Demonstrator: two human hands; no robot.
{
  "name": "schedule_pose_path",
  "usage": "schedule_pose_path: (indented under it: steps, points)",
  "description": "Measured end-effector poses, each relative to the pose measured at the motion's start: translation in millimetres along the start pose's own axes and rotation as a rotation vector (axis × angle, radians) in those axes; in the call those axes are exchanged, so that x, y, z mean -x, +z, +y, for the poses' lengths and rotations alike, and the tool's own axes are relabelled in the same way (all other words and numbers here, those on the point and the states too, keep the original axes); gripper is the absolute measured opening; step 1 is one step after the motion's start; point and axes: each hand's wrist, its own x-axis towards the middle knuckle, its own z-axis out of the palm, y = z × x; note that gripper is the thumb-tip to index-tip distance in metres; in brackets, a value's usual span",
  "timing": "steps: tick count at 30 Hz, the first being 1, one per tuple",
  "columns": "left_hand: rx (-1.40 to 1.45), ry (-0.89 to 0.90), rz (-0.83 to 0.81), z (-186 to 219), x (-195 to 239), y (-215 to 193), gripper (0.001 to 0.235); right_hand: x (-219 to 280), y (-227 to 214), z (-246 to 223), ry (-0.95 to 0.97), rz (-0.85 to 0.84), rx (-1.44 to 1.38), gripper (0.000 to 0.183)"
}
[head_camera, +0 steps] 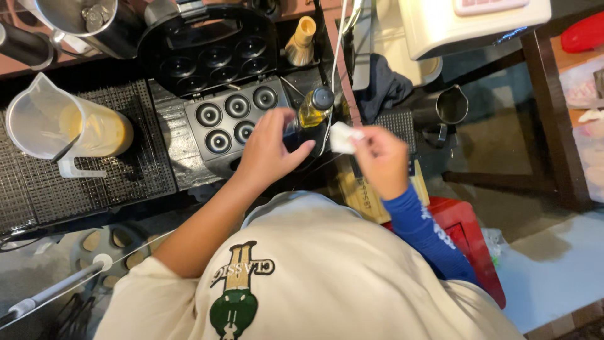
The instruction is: The person wipes a takoyaki pan with a tissue, then pours oil into a batter container and stirs the mixture. They then pour the batter into the pan's molds using a ladle and close the pan.
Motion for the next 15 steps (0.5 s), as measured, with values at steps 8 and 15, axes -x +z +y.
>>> schedule_pose_path:
  steps: [8, 15]
  points:
    - [0.076, 0.134, 0.178, -16.4, -54.6, 61.8, 0.078, -66.4, -2.8, -29.3, -0.700, 0.263, 0.578, 0.017]
    - [0.212, 0.069, 0.184, -1.7, -54.8, 79.6, 0.048, -81.9, 53.6, -38.5, -0.615, 0.107, 0.181, 0.012]
